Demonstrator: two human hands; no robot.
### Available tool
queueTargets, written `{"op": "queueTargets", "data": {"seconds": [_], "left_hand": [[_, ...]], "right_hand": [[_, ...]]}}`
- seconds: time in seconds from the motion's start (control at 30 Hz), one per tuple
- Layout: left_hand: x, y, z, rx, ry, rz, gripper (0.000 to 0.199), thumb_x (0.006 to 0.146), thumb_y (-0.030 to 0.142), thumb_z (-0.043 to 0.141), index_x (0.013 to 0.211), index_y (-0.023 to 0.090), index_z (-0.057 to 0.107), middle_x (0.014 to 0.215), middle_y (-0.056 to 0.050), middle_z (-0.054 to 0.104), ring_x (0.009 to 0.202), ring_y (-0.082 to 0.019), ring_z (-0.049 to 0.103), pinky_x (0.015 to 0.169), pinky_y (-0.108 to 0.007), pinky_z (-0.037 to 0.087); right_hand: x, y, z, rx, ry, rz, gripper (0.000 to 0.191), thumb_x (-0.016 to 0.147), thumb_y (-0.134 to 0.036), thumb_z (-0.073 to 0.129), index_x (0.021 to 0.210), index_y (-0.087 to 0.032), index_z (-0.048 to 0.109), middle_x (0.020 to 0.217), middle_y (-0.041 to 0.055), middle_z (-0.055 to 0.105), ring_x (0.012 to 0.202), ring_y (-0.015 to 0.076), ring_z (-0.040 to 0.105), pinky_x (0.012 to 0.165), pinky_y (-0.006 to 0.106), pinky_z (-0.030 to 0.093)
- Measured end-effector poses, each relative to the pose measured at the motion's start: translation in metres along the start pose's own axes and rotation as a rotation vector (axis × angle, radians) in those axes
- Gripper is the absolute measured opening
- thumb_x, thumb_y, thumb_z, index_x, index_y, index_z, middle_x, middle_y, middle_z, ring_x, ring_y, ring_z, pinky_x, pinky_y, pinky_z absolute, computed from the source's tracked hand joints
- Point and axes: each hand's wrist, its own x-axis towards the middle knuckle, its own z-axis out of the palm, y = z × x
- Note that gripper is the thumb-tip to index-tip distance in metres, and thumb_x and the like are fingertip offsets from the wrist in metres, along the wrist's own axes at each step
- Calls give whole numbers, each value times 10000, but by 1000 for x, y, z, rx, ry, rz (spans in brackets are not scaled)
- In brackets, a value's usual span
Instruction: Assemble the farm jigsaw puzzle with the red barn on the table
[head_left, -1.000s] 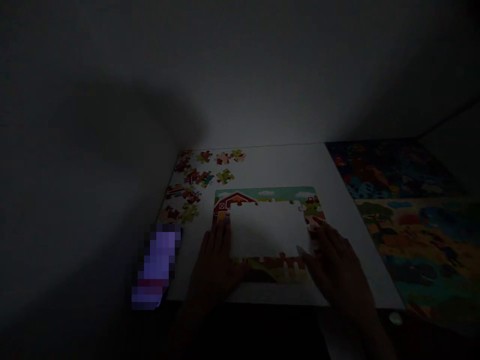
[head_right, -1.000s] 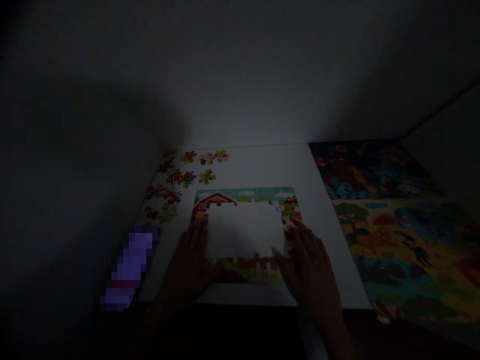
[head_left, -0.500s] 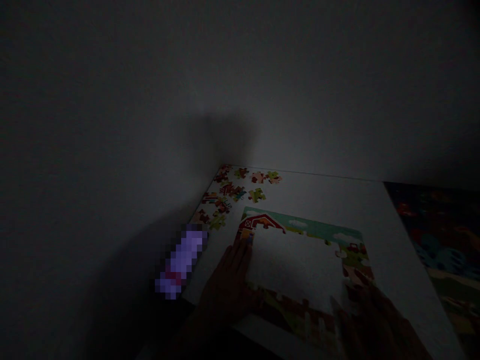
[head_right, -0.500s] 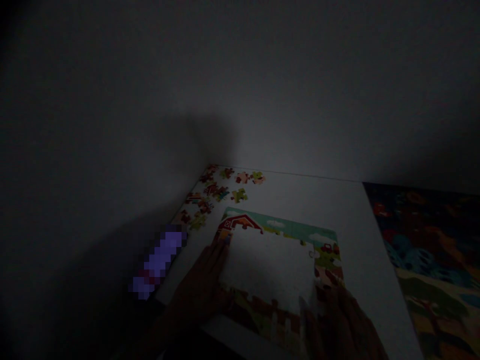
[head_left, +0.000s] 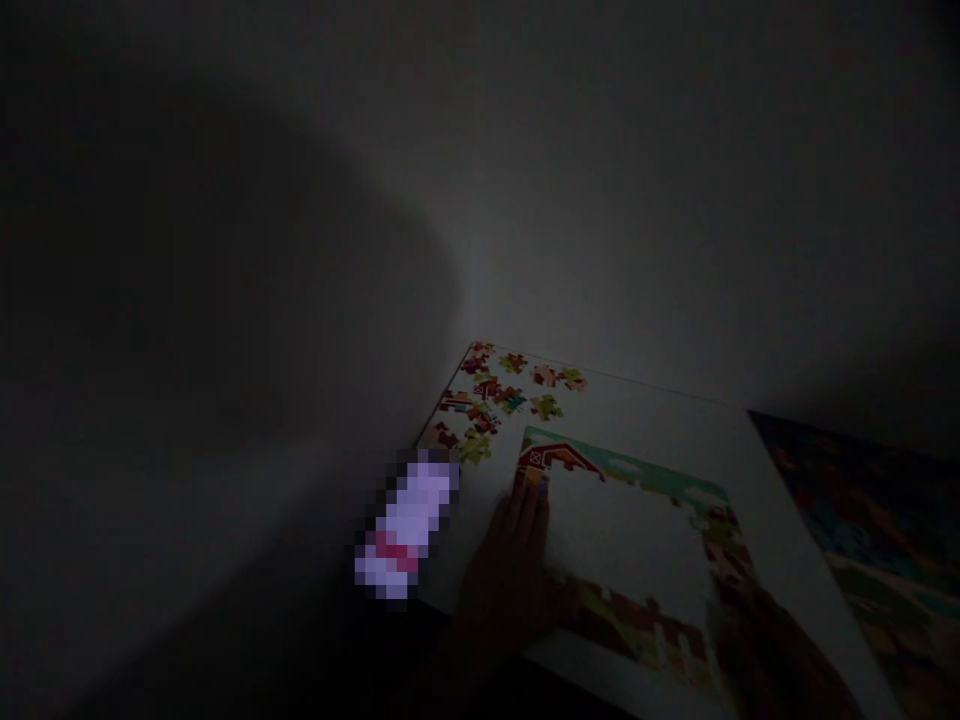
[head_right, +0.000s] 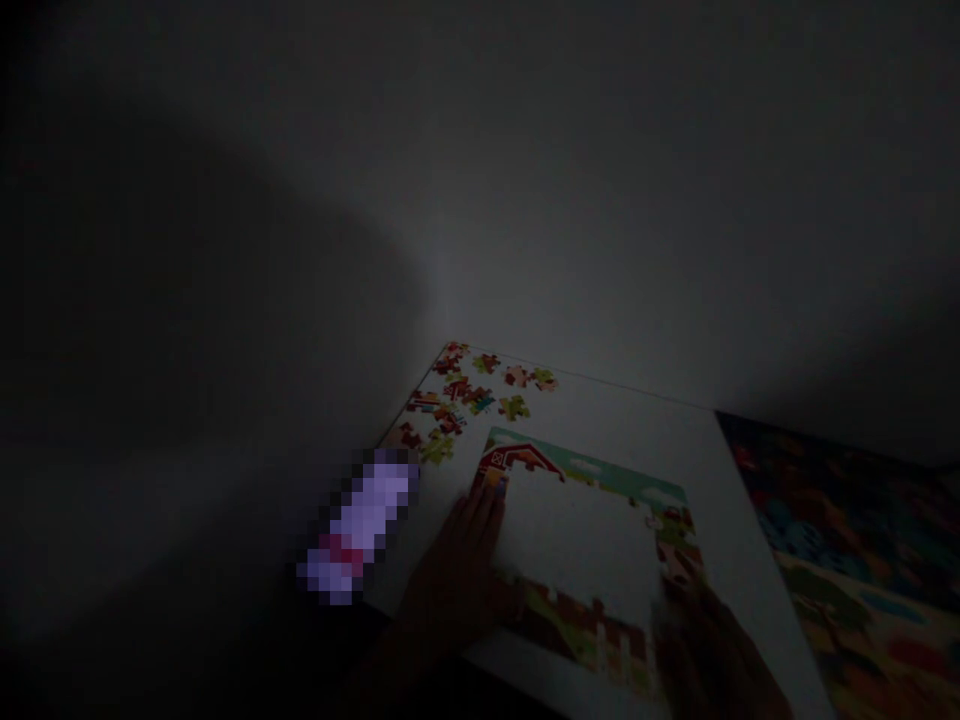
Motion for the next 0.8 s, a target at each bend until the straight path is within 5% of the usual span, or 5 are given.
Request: {"op": "queueTargets", "data": {"seconds": [0.3,0.8], "left_hand": [[1,-1,12,-5,85,13,926,875,618,487,1520,14,211,1610,-191,153,1502,-326,103,1207,-494,250],[4,-3,2,64,11,15,798,933,582,448,1502,51,273,1592,-203,234,1497,-302,167,1216,-519,192]], "right_hand": [[12,-33,-1,77,86,305,527,861,-560,526,1234,-214,664,1339,118,621,1191,331,610,1015,505,494],[19,-31,8,120,148,285,534,890,-510,428,1214,-176,690,1327,143,621,1227,298,579,1072,470,423]]}}
